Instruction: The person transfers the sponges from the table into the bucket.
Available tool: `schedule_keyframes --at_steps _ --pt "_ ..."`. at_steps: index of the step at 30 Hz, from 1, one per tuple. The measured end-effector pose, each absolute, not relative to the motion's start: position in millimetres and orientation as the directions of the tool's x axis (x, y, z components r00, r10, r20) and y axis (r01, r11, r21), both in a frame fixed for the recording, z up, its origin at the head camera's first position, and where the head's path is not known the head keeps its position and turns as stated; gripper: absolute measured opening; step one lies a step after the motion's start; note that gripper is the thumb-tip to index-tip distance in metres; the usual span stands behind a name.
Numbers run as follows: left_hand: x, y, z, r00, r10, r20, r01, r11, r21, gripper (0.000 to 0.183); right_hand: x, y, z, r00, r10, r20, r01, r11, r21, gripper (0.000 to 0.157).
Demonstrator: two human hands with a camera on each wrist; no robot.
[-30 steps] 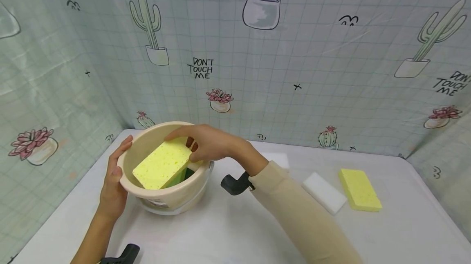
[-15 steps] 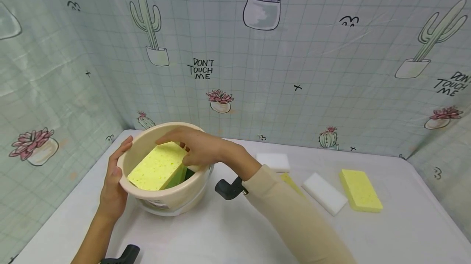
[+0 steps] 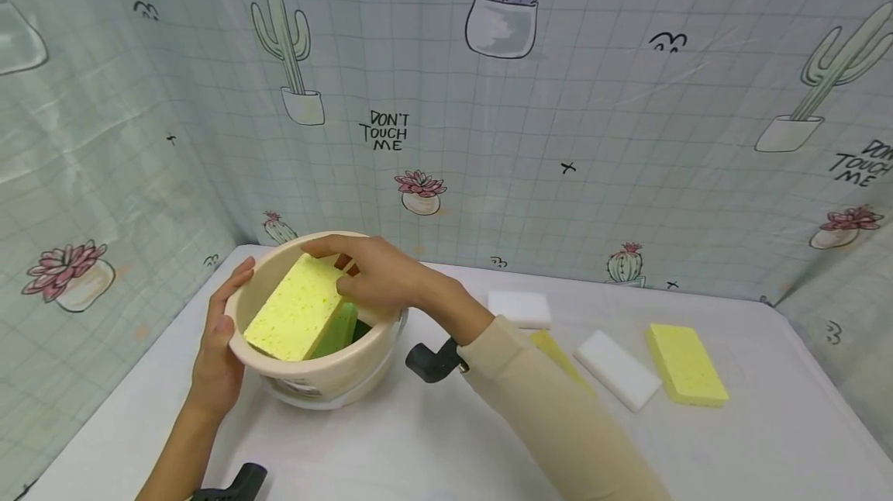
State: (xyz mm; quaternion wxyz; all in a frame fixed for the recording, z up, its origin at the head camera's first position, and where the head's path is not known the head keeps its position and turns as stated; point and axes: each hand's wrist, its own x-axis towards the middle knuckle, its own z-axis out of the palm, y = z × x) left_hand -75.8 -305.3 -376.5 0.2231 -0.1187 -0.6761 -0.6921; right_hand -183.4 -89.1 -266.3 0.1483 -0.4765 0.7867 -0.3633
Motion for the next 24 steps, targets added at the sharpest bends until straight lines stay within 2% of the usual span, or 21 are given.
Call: schedule_keyframes --at_steps 14,24 --pt "-79 -309 -380 -0.848 -0.115 0.517 0.517 0.035 0.855 0.056 -188 -99 -269 -0.488 -0.858 0.161 -0.680 0.257 -0.687 0.056" --pt "-81 -312 -384 -0.836 -0.096 0.540 0.541 0.023 0.841 0.054 -189 -103 -272 -0.499 -0.853 0.153 -0.637 0.242 -0.732 0.057"
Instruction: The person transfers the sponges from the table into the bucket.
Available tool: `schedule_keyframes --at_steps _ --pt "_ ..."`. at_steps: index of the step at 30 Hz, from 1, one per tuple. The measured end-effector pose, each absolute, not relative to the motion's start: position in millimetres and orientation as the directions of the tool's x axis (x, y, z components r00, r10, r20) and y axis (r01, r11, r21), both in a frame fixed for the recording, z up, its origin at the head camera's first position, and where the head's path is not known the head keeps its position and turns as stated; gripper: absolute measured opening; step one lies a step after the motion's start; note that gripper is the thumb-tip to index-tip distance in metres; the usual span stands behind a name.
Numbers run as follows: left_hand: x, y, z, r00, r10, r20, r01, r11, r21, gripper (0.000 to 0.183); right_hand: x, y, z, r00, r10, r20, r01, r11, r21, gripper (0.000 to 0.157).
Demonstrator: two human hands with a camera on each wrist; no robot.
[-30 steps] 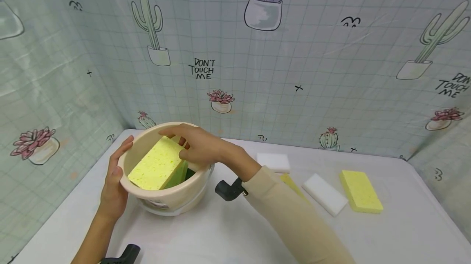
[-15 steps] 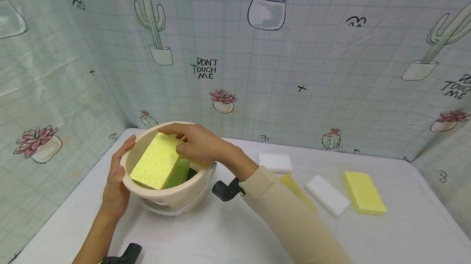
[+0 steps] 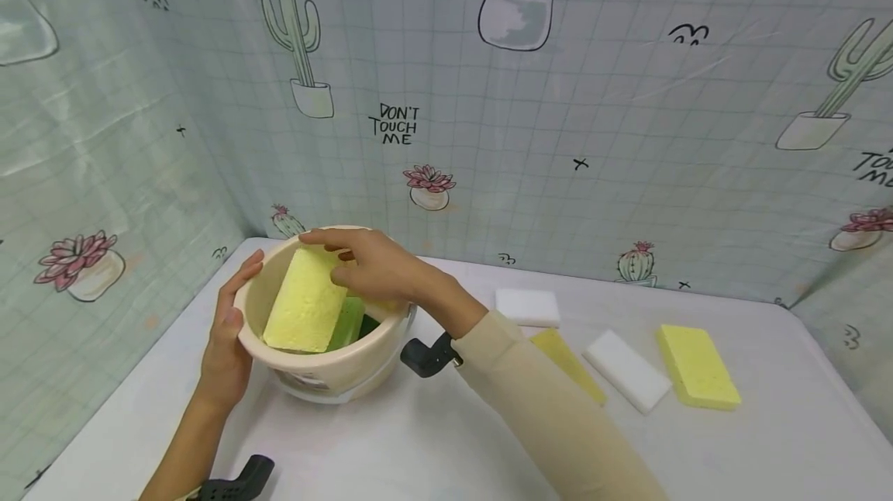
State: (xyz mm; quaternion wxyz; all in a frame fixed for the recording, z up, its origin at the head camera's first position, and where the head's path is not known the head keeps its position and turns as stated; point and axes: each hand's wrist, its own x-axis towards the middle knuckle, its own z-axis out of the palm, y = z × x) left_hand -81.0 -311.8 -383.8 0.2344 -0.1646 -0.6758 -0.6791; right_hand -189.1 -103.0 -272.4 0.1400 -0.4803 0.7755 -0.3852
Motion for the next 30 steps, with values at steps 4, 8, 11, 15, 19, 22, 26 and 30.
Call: schedule_keyframes --at_steps 4,8,11,15,19,22,26,30 --pt "-82 -311 -384 -0.838 -0.098 0.536 0.539 0.006 0.843 0.053 -191 -102 -272 -0.479 -0.863 0.158 -0.635 0.217 -0.741 0.055" --pt "-81 -311 -383 -0.839 -0.096 0.536 0.538 0.011 0.843 0.053 -192 -99 -271 -0.461 -0.872 0.165 -0.629 0.189 -0.754 0.053" --pt "-80 -311 -382 -0.839 -0.089 0.537 0.539 0.002 0.843 0.053 -192 -94 -269 -0.468 -0.868 0.165 -0.623 0.191 -0.759 0.052" --pt "-79 -310 -381 -0.848 -0.098 0.521 0.525 -0.020 0.851 0.054 -189 -87 -265 -0.498 -0.851 0.165 -0.625 0.220 -0.749 0.049" --pt "-79 -310 -381 -0.852 -0.107 0.513 0.518 -0.025 0.855 0.055 -186 -72 -262 -0.532 -0.825 0.192 -0.639 0.242 -0.730 0.049" --pt "-79 -310 -382 -0.845 -0.104 0.525 0.530 -0.024 0.848 0.054 -186 -57 -262 -0.549 -0.800 0.242 -0.664 0.241 -0.708 0.047" --pt "-82 -311 -383 -0.828 -0.088 0.554 0.557 -0.017 0.830 0.054 -186 -32 -265 -0.565 -0.758 0.327 -0.693 0.220 -0.687 0.044" --pt "-82 -313 -384 -0.818 -0.082 0.569 0.571 -0.012 0.821 0.053 -183 -5 -270 -0.608 -0.694 0.385 -0.697 0.235 -0.677 0.044"
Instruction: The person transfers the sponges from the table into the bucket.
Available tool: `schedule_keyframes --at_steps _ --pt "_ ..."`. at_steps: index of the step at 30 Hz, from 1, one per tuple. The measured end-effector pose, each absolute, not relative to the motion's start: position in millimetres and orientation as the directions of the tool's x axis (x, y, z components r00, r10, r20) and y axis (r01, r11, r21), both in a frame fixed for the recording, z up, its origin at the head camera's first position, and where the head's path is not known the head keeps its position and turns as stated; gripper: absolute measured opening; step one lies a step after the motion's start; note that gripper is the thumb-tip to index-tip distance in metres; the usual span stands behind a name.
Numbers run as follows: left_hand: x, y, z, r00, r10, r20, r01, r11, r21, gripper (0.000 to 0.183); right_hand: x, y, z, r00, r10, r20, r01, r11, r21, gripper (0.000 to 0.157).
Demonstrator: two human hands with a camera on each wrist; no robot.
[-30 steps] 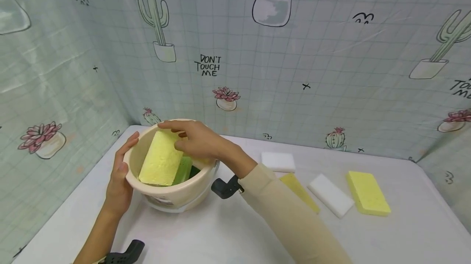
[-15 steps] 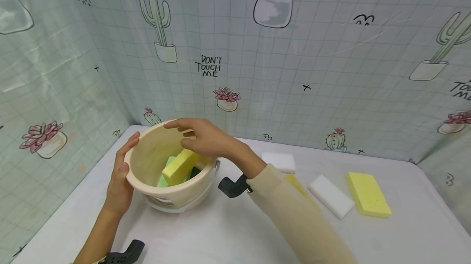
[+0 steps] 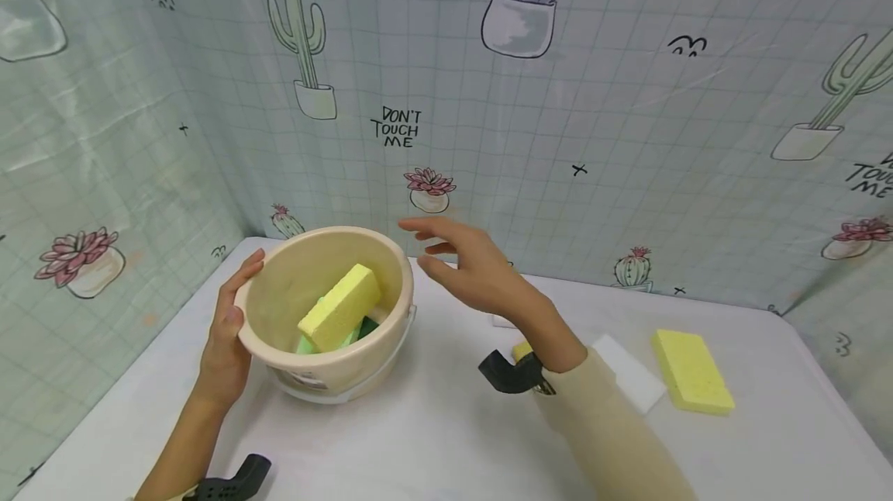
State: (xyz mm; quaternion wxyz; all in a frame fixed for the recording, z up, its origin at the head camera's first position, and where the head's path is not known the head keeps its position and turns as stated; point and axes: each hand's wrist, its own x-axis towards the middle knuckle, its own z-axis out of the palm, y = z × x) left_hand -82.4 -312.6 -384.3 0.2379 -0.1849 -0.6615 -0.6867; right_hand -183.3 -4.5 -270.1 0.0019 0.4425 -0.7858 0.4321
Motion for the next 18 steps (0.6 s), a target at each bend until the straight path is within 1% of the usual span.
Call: schedule_keyframes --at_steps 3,10,18 --pt "-82 -313 -383 -0.821 -0.089 0.563 0.567 -0.015 0.824 0.053 -181 16 -277 -0.639 -0.651 0.409 -0.693 0.258 -0.673 0.045" --pt "-82 -312 -384 -0.824 -0.088 0.560 0.564 -0.016 0.826 0.053 -179 59 -294 -0.678 -0.588 0.442 -0.676 0.263 -0.688 0.046" --pt "-81 -310 -384 -0.834 -0.099 0.543 0.545 0.000 0.838 0.054 -176 91 -307 -0.712 -0.555 0.430 -0.659 0.315 -0.683 0.045"
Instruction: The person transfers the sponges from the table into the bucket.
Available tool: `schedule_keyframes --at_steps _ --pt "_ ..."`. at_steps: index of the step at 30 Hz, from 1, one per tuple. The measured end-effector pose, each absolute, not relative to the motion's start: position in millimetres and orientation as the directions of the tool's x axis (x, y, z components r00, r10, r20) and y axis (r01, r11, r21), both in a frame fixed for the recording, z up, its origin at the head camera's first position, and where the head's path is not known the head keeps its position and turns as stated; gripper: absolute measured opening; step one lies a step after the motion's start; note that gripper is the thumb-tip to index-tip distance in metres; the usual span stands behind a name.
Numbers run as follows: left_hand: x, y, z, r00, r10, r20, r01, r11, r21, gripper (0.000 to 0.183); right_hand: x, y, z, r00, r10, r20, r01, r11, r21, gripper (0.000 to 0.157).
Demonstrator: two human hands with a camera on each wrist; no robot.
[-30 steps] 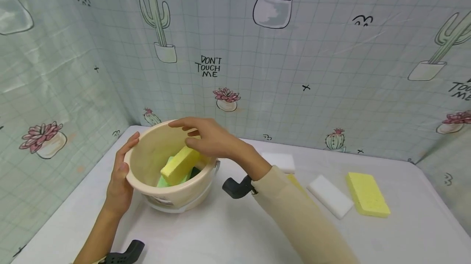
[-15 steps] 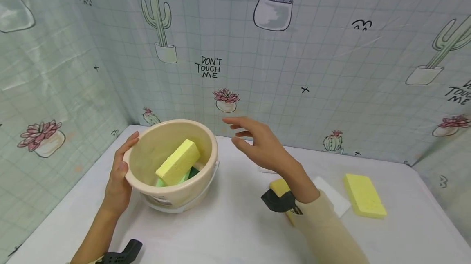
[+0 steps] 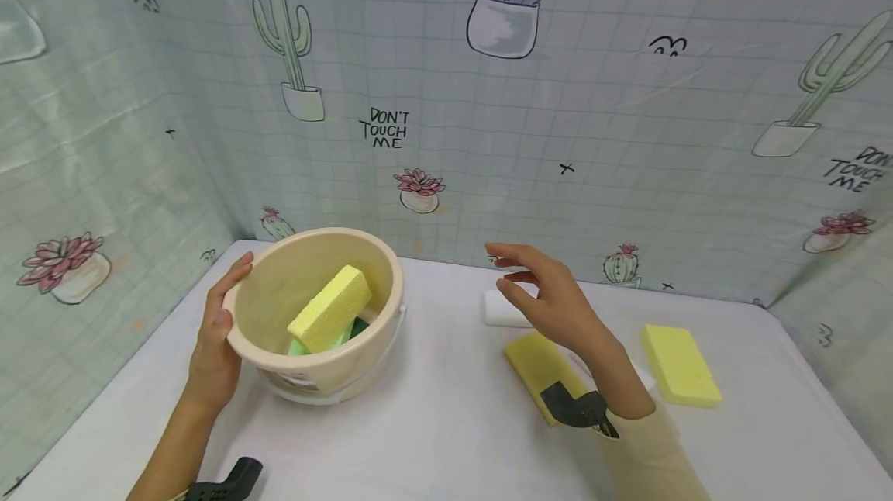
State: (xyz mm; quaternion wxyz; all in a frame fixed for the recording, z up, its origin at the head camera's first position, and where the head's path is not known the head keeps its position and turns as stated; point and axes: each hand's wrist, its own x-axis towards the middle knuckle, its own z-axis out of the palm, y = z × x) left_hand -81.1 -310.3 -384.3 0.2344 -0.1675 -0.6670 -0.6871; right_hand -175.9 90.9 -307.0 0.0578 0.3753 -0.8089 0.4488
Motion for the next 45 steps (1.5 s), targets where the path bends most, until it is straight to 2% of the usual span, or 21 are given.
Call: schedule_keyframes --at_steps 13,22,28,37,45 --pt "-84 -312 -387 -0.829 -0.088 0.552 0.556 -0.031 0.831 0.053 -162 127 -348 -0.735 -0.530 0.422 -0.666 0.450 -0.595 0.057" --pt "-86 -309 -386 -0.830 -0.085 0.551 0.555 -0.041 0.831 0.053 -134 158 -375 -0.834 -0.457 0.310 -0.542 0.571 -0.616 0.050" --pt "-87 -310 -385 -0.826 -0.082 0.558 0.562 -0.049 0.826 0.054 -116 175 -388 -0.871 -0.388 0.300 -0.488 0.616 -0.619 0.052" --pt "-84 -310 -388 -0.832 -0.082 0.548 0.553 -0.044 0.832 0.053 -98 186 -402 -0.908 -0.353 0.227 -0.416 0.694 -0.587 0.064" --pt "-81 -312 -386 -0.821 -0.083 0.564 0.568 -0.030 0.823 0.052 -97 185 -412 -0.912 -0.341 0.228 -0.407 0.687 -0.602 0.075"
